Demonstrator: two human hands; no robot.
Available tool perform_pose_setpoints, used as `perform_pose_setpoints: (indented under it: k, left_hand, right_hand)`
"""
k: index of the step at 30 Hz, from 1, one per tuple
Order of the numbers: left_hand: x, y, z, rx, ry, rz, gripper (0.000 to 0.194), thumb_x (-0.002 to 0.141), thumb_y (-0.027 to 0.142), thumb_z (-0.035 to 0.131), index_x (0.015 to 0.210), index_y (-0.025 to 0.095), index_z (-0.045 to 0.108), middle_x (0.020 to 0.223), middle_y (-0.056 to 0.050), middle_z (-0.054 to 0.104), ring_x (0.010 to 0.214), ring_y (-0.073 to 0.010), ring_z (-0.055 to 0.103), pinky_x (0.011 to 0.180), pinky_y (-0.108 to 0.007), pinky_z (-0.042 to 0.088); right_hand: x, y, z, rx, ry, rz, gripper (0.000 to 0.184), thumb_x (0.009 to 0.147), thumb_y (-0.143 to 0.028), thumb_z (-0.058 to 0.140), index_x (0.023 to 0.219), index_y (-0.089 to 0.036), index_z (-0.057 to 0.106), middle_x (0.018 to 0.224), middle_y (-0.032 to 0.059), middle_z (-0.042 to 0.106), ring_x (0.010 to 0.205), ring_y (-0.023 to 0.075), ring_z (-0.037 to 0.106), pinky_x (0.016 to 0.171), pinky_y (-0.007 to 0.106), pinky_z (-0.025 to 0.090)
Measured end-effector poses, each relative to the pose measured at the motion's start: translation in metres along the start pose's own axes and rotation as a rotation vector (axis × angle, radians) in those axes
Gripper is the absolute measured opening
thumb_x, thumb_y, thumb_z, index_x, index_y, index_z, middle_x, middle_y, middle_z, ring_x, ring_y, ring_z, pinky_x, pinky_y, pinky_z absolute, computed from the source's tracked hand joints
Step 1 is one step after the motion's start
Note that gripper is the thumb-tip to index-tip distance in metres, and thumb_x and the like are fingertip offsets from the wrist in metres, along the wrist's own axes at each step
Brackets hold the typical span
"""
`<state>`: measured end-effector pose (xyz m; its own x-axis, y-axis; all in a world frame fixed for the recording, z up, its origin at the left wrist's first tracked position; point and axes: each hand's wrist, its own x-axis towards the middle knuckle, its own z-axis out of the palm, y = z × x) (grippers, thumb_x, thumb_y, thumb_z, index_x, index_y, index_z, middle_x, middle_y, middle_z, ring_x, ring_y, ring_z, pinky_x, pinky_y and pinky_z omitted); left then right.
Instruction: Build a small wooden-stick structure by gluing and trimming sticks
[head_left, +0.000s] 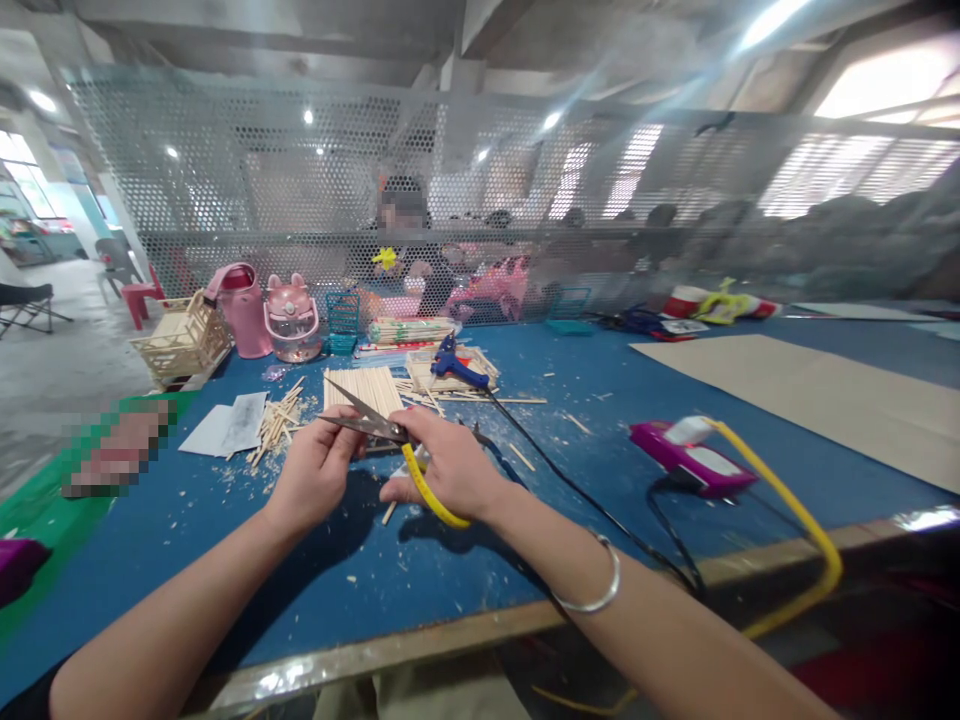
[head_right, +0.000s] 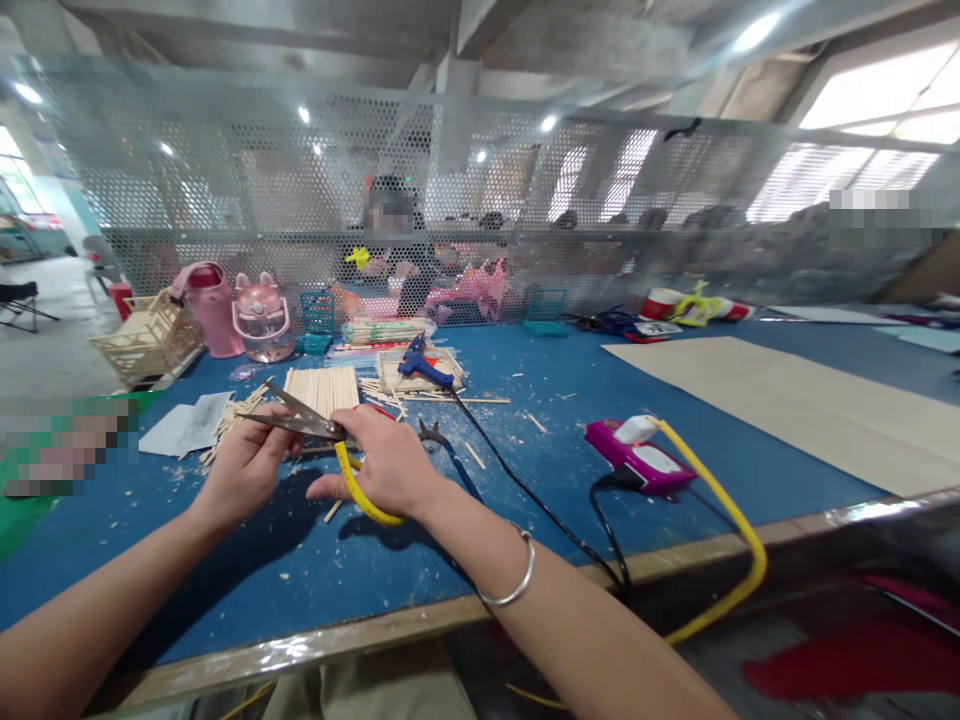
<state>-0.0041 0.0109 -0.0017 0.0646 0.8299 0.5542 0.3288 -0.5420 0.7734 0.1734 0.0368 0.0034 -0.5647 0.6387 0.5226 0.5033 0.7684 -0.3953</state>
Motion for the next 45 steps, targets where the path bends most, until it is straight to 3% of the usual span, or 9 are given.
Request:
perform_pose_setpoints:
  k: [13, 45]
  left_hand:
    - [-0.0005, -0.002, -0.0022, -0.007, -0.02, 0.055, 0.017, 0.088, 0.025, 0.041, 0.079, 0.018, 0.054, 0.064, 0.001, 0.055, 0.061, -0.0107, 0.051, 0.06, -0.022, 0.04]
    - [-0.0007, 0.0014, -0.0038, 0.139, -0.02, 0.107, 0.017, 0.083, 0.021, 0.045, 0.08, 0.017, 0.061, 0.06, 0.001, 0.061, 0.056, -0.0118, 0.055, 0.055, -0.021, 0.043]
  right_hand:
    - [-0.0005, 0.0043, 0.0017, 0.103, -0.003, -0.07, 0.068, 0.058, -0.058, 0.07, 0.109, -0.018, 0.051, 0.098, 0.0079, 0.057, 0.088, 0.022, 0.054, 0.078, 0.035, 0.044]
    - [-0.0013, 0.0017, 0.0006, 0.092, 0.025, -0.055, 0.073, 0.057, -0.058, 0.071, 0.112, -0.016, 0.05, 0.098, 0.0094, 0.054, 0.09, 0.0232, 0.052, 0.08, 0.037, 0.042]
